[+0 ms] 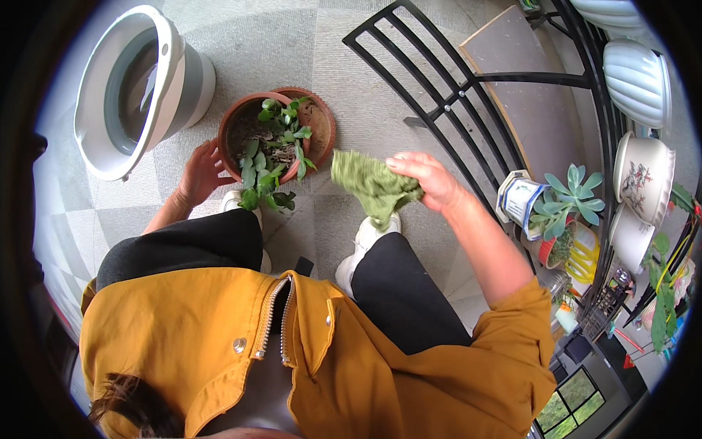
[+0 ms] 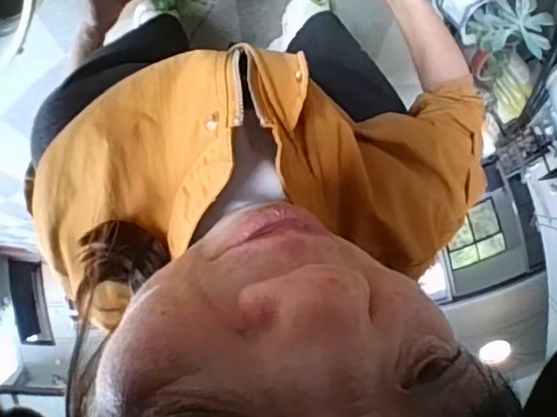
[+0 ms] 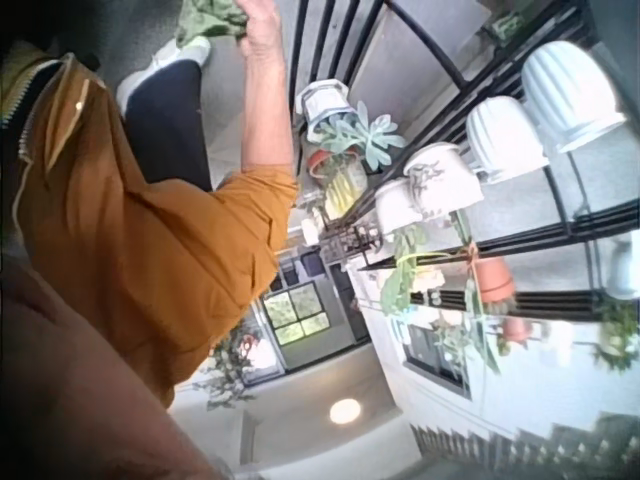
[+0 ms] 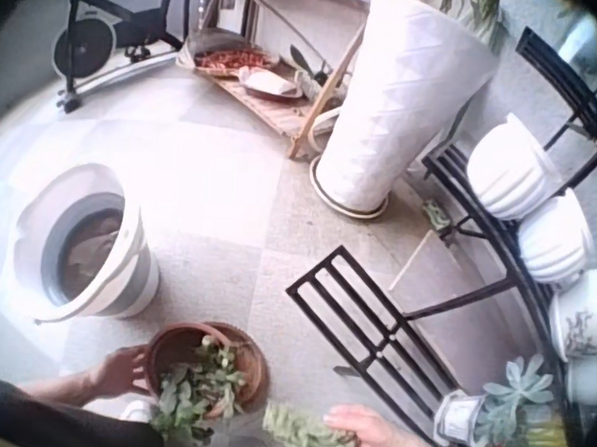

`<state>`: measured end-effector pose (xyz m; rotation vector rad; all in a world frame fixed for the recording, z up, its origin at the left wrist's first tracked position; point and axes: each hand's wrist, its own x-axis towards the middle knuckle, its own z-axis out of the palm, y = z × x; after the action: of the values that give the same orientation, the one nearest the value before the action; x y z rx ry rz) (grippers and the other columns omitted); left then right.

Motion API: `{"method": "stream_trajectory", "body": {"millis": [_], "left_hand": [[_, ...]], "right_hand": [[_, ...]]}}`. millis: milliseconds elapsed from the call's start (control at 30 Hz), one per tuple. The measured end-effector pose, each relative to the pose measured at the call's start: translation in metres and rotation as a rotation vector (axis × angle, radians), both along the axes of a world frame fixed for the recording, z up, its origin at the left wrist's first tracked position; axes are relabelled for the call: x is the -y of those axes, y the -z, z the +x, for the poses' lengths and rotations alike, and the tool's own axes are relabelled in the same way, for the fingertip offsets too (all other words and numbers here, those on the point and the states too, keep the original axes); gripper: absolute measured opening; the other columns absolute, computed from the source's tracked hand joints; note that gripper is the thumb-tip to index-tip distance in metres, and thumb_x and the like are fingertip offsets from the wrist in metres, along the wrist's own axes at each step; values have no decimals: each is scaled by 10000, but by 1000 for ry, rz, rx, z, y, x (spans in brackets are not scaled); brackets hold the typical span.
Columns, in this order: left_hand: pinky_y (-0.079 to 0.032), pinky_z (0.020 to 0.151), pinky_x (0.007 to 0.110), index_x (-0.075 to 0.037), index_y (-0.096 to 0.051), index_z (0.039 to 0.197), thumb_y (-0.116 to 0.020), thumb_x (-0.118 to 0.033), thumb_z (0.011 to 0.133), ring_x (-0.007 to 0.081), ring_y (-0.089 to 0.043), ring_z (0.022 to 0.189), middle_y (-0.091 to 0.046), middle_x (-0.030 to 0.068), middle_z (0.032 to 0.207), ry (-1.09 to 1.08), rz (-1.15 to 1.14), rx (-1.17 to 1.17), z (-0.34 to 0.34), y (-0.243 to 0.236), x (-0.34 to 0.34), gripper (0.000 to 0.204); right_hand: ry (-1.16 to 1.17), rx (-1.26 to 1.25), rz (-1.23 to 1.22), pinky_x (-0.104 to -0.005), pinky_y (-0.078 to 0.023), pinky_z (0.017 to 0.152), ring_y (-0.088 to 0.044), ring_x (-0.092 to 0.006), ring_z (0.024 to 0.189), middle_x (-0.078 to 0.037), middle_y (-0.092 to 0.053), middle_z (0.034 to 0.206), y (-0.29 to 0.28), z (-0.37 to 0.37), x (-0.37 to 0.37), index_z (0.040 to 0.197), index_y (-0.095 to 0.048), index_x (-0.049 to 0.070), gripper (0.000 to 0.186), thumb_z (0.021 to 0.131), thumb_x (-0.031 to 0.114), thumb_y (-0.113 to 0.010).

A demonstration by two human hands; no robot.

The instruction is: The person wipes the exterior of several potted plants and a metal plant stand with a green cloth. They dip the cloth into a white bucket of water, wring it out, and continue wiping the pots and stand. The person also empties soil from a small pot into the bucket and wipes the pot's interior.

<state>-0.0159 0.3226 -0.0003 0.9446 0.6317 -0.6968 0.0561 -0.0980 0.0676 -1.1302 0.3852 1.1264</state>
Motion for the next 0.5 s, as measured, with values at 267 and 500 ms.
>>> {"method": "stream_trajectory", "body": {"millis": [267,500], "left_hand": [[-513,774,358,-8,-332,1308,-434,-419,936,200,-627,799,-590,140,952,174,114,100,10,-6,10,564],[-545,709,303,-10,-379,1258,-459,-339,947,177,-625,804,-572,127,1022,134,130,4,18,-8,21,460]], "right_hand": [[-73,-50,31,-250,-470,678,-543,-129,779,-72,-556,942,29,37,-56,838,-572,48,115,735,27,-526],[-413,-97,-300,-253,-467,798,-577,-165,965,-130,-634,1006,69,41,-62,1011,-651,1,276,807,188,-645]]}}
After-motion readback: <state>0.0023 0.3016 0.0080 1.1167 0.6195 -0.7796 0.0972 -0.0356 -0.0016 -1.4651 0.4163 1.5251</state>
